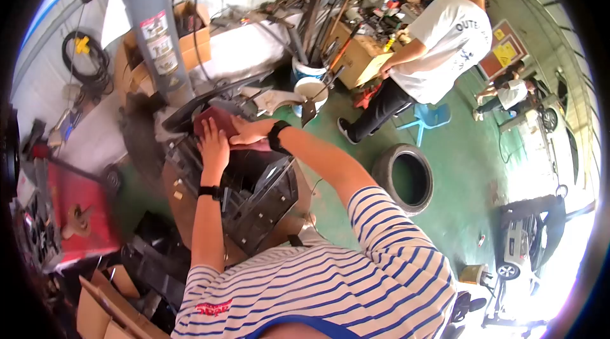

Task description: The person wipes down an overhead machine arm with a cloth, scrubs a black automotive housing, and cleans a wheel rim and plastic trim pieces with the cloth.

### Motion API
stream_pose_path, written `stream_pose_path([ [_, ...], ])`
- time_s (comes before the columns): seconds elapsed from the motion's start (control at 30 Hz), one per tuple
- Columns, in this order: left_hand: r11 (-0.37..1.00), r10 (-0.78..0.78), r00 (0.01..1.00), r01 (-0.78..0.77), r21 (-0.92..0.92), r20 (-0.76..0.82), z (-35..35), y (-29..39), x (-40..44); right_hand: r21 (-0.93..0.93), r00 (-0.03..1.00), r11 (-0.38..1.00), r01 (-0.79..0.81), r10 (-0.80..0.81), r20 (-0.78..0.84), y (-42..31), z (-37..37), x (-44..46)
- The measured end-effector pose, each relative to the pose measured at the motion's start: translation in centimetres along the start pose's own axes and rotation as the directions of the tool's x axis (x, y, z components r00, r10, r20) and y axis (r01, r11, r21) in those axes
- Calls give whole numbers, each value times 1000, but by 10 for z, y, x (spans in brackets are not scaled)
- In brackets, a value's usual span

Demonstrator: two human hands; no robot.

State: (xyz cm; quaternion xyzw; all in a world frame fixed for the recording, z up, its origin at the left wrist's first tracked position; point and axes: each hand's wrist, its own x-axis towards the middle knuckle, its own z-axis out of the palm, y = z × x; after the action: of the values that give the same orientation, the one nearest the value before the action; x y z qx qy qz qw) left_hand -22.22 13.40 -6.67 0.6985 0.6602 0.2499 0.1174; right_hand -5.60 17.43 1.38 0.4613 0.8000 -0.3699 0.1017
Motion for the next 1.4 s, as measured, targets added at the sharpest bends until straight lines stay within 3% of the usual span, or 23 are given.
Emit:
stream_pose_path([
  [0.1,999,25,998,-23,35,-65,6,-1,-14,11,995,999,51,-50,-82,-11,7,-19],
  [0.23,993,80,997,-79,83,-6,21,-11,-35,56,950,984,167,-145,-276,1,34,-18],
  [0.27,998,59,998,-59,12,-21,23,-12,-40,-108,879,971,214,-240,-413,6,48,-18],
  [0.3,999,46,999,-47,-21,-11,20,-9,-46,-103,876,970,222,-245,-416,2,53,-22],
  [0.37,994,-1,1000,1,-110,0,1,3,-62,-179,834,973,144,-217,-508,-9,63,-39],
  [0.4,994,9,1000,-10,-109,-2,1,4,-67,-241,751,963,121,-247,-612,-9,77,-41],
  [0.5,994,3,999,-7,-105,-39,9,6,-94,-314,728,949,23,-231,-645,-17,95,-58],
  [0.57,990,95,989,-107,-94,-116,15,5,-105,-323,684,945,58,-273,-676,-22,99,-74],
  [0.67,962,124,990,-138,-237,-75,-14,23,-135,-302,620,948,101,-298,-726,-21,109,-97],
  [0.83,937,229,973,-228,-265,-28,-17,17,-175,-327,584,943,64,-301,-754,-20,126,-123],
  [0.9,928,255,967,-246,-281,-3,-23,16,-183,-293,654,954,67,-263,-709,-20,130,-130],
  [0.97,920,131,981,-66,-387,145,-31,28,-191,-312,651,948,62,-275,-707,-13,134,-128],
  [1.03,895,155,987,-119,-429,49,-24,30,-196,-332,599,935,128,-340,-725,-5,136,-132],
  [1.1,928,151,972,-77,-364,179,-31,36,-194,-344,602,928,141,-356,-715,-3,140,-138],
  [1.17,921,155,976,-87,-380,153,-37,40,-196,-331,598,931,156,-355,-719,-5,146,-150],
  [1.27,938,236,968,-203,-280,88,-34,24,-210,-325,654,936,134,-330,-681,-14,167,-157],
  [1.3,929,270,955,-226,-295,121,-35,18,-218,-295,655,951,96,-283,-700,-12,187,-156],
  [1.4,936,351,896,-335,-106,272,-19,-4,-241,-295,745,943,156,-308,-592,16,250,-140],
])
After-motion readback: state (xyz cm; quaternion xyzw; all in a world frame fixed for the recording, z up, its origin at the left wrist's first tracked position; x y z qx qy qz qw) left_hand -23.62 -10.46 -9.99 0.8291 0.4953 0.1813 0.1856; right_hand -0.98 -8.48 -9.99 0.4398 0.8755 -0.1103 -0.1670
